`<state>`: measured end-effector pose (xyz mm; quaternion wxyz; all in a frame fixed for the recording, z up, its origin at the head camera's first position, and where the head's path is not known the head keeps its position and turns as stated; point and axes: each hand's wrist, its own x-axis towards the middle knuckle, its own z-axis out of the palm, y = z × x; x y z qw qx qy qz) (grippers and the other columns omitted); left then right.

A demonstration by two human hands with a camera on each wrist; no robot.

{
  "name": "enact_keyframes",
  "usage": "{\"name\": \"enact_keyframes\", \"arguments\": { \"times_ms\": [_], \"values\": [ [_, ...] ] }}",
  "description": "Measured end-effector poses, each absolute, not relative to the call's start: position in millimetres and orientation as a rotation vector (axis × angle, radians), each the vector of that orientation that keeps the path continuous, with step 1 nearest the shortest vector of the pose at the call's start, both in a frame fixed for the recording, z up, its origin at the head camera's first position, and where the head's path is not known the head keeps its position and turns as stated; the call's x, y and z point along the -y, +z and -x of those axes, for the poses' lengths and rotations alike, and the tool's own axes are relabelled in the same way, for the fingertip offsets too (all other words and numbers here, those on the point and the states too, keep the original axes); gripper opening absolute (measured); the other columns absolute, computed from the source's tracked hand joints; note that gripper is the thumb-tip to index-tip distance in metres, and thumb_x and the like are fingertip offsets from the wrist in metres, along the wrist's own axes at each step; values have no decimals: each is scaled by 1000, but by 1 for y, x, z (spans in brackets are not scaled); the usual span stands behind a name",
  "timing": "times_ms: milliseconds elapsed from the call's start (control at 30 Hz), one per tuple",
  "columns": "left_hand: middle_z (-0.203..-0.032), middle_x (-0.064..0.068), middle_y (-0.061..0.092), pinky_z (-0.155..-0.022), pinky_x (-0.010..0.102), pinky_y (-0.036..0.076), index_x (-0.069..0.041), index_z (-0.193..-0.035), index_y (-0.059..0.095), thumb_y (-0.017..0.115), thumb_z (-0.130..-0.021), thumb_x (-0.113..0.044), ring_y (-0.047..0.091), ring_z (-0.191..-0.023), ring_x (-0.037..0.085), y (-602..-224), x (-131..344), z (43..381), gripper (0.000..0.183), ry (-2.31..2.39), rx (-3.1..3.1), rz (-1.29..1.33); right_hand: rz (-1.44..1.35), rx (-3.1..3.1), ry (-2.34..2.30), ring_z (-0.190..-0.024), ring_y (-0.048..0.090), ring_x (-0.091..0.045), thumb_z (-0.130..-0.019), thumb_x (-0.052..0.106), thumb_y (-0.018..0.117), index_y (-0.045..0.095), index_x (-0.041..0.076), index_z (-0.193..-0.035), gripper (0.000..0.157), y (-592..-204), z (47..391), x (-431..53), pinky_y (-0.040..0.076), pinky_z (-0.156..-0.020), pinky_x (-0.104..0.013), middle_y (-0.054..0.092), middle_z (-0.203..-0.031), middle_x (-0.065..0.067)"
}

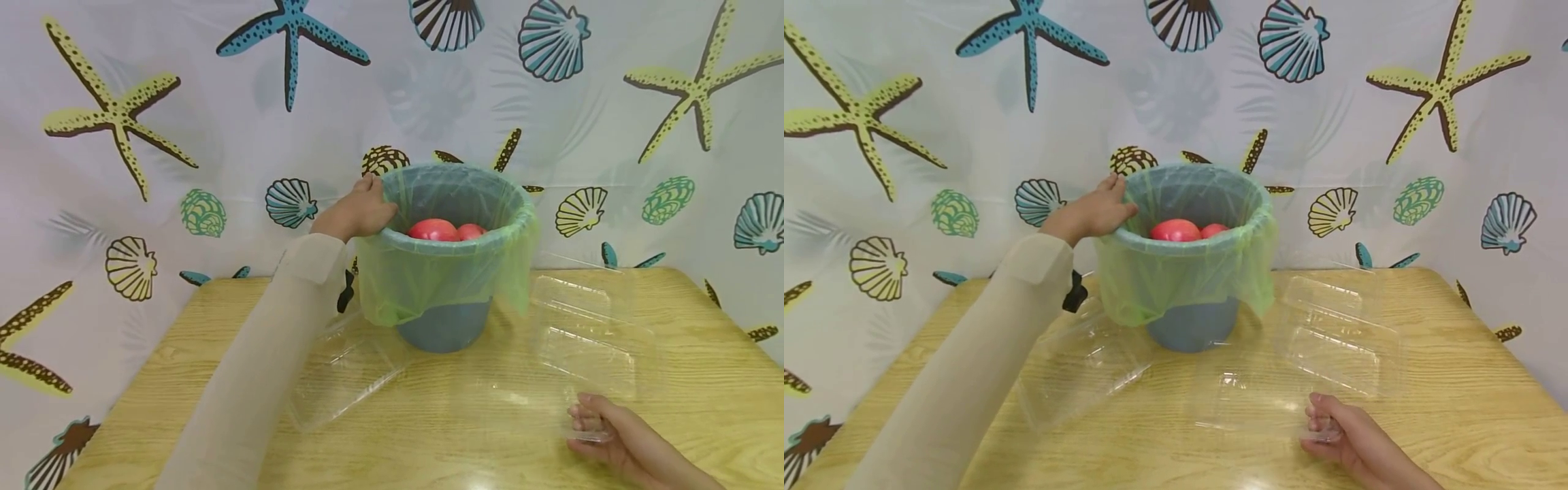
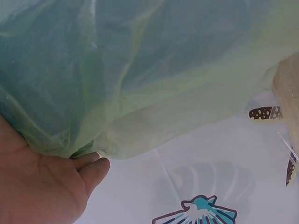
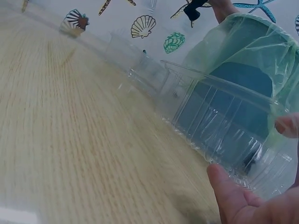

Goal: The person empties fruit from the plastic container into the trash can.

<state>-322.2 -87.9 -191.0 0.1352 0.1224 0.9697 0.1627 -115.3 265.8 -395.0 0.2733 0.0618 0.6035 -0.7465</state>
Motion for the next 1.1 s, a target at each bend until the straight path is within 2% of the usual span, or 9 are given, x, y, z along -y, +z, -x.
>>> {"name": "enact_keyframes", "arguments": {
  "times_ms": [200, 333, 433, 500, 567, 700, 900, 1033, 1100],
  "values": [
    [-158, 9, -22, -120, 46, 7, -5, -151, -14, 25, -104, -36, -17, -147, 25, -194, 90, 322, 69, 482, -2812, -354, -107, -1577, -1999, -86, 64, -7, -103, 29, 40, 53, 8, -109, 25, -401, 119, -257, 54, -88, -28, 59, -94, 3],
    [-158, 10, -22, -120, 46, 7, -4, -151, -14, 26, -104, -36, -16, -147, 25, -195, 92, 322, 69, 481, -2814, -342, -41, -1733, -1896, -84, 63, -7, -104, 32, 37, 56, 1, -108, 36, -403, 120, -250, 55, -86, -30, 58, -91, 5],
    [-158, 9, -22, -120, 46, 7, -5, -151, -14, 26, -104, -37, -17, -147, 25, -195, 93, 322, 69, 485, -2817, -337, -79, -1906, -1784, -90, 57, -13, -103, 38, 36, 52, -9, -110, 51, -403, 120, -243, 57, -83, -34, 54, -107, -10],
    [-158, 8, -22, -120, 46, 6, -6, -151, -13, 27, -104, -37, -17, -147, 24, -195, 92, 322, 69, 497, -2816, -341, -128, -1995, -1720, -96, 52, -18, -102, 41, 37, 52, -9, -101, 52, -402, 119, -240, 58, -80, -35, 46, -119, -28],
    [-159, 8, -22, -120, 45, 6, -6, -151, -13, 27, -104, -37, -17, -147, 24, -194, 92, 322, 69, 502, -2818, -353, -125, -2044, -1662, -93, 49, -19, -102, 41, 37, 53, -3, -86, 50, -401, 119, -239, 58, -78, -35, 43, -120, -30],
    [-158, 10, -21, -120, 45, 7, -5, -151, -13, 27, -104, -37, -16, -147, 25, -193, 92, 322, 70, 490, -2829, -369, 0, -2145, -1546, -91, 49, -17, -104, 37, 34, 44, 11, -65, 48, -397, 123, -240, 56, -80, -35, 52, -95, -12],
    [-159, 10, -20, -120, 45, 6, -5, -152, -12, 27, -104, -38, -15, -147, 25, -191, 93, 324, 70, 489, -2847, -372, 79, -2195, -1485, -84, 60, -18, -104, 36, 35, 49, 11, -63, 50, -390, 129, -243, 58, -72, -28, 62, -88, -15],
    [-159, 9, -20, -121, 45, 5, -5, -152, -12, 28, -104, -38, -16, -147, 24, -193, 92, 325, 70, 489, -2827, -374, 171, -2123, -1511, -63, 59, -6, -105, 33, 35, 50, 14, -65, 47, -390, 130, -246, 57, -65, -22, 53, -66, 5],
    [-159, 9, -20, -121, 44, 6, -5, -152, -12, 28, -104, -38, -15, -147, 24, -192, 91, 325, 71, 483, -2826, -381, 227, -2107, -1525, -62, 60, -5, -105, 30, 34, 52, 6, -66, 49, -390, 131, -246, 56, -66, -22, 53, -65, 7]
  ]
}}
